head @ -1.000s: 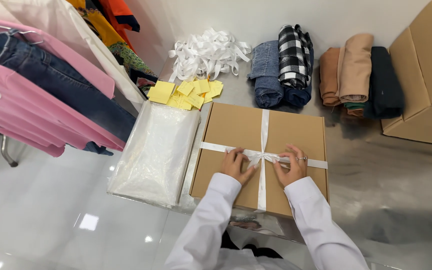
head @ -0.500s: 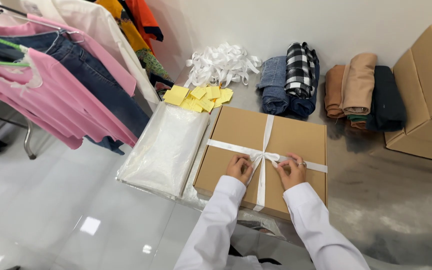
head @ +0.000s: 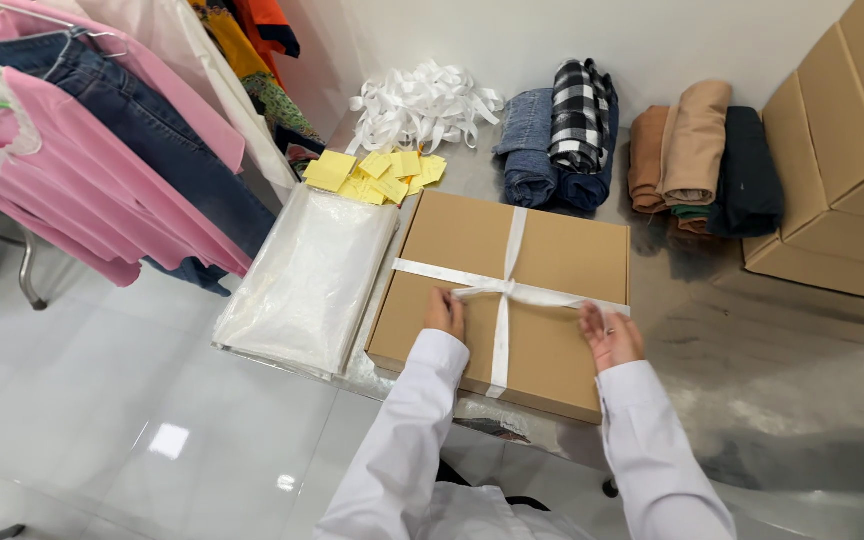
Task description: The person places a folded plaid garment onto a clear plastic bag on a metal table, smooths the bag, and then moves a stack of similar bags aside. They then pick up a cardboard box, untie a white ribbon, and place the ribbon on the table before moving the box.
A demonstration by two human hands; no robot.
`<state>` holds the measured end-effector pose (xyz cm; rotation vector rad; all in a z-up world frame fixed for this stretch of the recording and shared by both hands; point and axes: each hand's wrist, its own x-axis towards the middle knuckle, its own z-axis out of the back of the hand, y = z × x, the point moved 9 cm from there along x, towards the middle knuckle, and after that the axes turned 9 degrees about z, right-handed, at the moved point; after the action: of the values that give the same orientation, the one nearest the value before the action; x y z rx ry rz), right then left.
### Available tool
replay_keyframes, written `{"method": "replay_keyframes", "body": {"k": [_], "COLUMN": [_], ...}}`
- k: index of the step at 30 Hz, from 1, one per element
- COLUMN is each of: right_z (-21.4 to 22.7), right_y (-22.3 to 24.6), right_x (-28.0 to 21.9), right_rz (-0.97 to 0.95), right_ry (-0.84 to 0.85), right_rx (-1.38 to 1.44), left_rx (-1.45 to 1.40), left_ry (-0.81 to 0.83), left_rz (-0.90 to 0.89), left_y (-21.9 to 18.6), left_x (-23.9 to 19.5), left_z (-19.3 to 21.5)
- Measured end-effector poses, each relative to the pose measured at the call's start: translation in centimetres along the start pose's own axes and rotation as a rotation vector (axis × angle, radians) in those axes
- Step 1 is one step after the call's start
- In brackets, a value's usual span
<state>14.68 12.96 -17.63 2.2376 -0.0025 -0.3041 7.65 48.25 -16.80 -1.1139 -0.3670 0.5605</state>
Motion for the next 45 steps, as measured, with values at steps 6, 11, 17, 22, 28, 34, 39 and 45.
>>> {"method": "replay_keyframes", "body": {"k": [6,11,17,22,28,34,39,45], "right_z": [2.9,-0.9,-7.7,-15.0,-14.0,-4.9,2.5,-11.2], "right_y": [8.9,4.2,-6.9,-6.0,2.3,12.4,8.9,4.5], "right_x": [-0.9,-0.9,-0.8,-4.5,-2.6,-1.6,0.8,-4.0], "right_rz": [0.527,0.417,0.070,0.013,0.082,0.222,0.322,0.722], "right_ry": [-0.246,-0.152,0.272,0.409,0.351,0.021,-0.198,0.403], "right_rx": [-0.408,-0.596,-0.707,-0.480,-0.123,0.094,-0.291,-1.042], "left_rx": [-0.024,-0.001,-0.063,-0.072,0.259,0.223,0.185,0.127], "left_ry": [0.007,0.008,0.033,0.255,0.313,0.205,0.217,0.187], "left_rz": [0.138,0.139,0.129,0.024,-0.301,-0.362,-0.331,-0.407], "left_y": [1.1,-0.4,1.3,-5.7,-6.3,-4.9,-5.6,-6.1], "left_x": [0.3,-0.5,0.5,-2.8,-4.0,-2.8,-3.3,-3.2], "left_z": [0.0,0.9,-0.5,1.4,-1.0,-1.6,-1.0,-0.6]}}
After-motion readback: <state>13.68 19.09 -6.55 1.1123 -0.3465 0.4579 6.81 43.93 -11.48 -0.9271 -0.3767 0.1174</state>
